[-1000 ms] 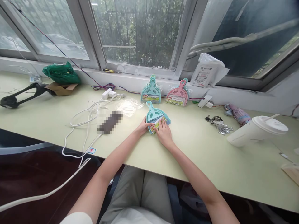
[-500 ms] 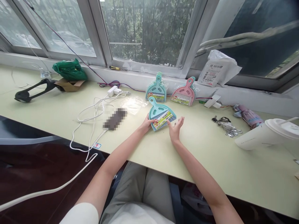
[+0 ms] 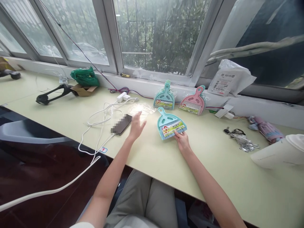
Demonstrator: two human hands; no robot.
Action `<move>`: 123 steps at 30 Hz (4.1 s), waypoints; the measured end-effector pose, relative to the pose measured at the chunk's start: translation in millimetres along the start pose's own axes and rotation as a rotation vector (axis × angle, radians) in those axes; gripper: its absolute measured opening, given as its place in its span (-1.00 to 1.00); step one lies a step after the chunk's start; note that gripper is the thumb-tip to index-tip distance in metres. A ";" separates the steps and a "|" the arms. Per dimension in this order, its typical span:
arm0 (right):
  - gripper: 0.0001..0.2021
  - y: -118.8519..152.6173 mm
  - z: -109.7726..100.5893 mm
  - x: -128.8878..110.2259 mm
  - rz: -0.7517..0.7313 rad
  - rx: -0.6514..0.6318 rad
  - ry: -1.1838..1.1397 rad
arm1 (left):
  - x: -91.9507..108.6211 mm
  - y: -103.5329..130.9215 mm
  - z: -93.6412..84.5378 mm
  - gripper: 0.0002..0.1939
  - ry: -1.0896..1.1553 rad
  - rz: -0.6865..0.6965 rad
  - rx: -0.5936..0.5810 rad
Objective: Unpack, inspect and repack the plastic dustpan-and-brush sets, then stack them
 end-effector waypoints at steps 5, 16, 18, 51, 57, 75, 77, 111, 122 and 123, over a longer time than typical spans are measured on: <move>-0.51 0.2 3.2 0.9 0.007 -0.030 0.032 | -57.9 35.3 -85.8 -0.16 -0.589 -0.091 0.059; -0.50 6.8 3.5 0.1 0.019 -0.060 0.154 | -66.4 111.1 -103.7 -0.11 -0.633 -0.203 -0.013; -0.49 6.7 2.9 0.5 0.020 -0.056 0.168 | -58.5 149.3 -107.6 -0.10 -0.643 -0.224 -0.010; -0.55 5.9 -1.7 1.1 -0.012 -0.050 0.278 | 15.7 214.6 -140.0 -0.51 -0.745 0.019 -0.042; -0.58 4.8 -1.9 1.2 -0.020 -0.063 0.293 | 16.0 217.2 -146.0 -0.59 -0.702 0.055 0.052; -0.56 2.3 -2.7 2.1 -0.021 -0.055 0.300 | 4.5 204.9 -130.8 -0.49 -0.714 0.029 -0.112; -0.56 1.9 -2.2 2.3 -0.022 -0.060 0.297 | 4.0 192.4 -124.9 -0.44 -0.708 0.026 -0.151; -0.62 5.6 5.9 -0.8 -0.034 -0.126 0.346 | -1.8 201.3 -125.2 -0.56 -0.652 0.075 -0.079; -0.61 6.5 7.9 -2.0 -0.027 -0.133 0.371 | 5.8 178.9 -126.5 -0.49 -0.677 0.077 -0.023; -0.61 6.4 7.9 -1.8 -0.025 -0.133 0.370 | 5.6 177.0 -123.9 -0.48 -0.677 0.078 -0.038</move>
Point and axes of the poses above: each hand's wrist, its own y-axis away from the middle knuckle, its own z-axis out of the palm, x = y × z, the point moved 8 cm from there along -y, towards the middle knuckle, and after that the axes turned 1 degree about z, right-handed, at the moved point
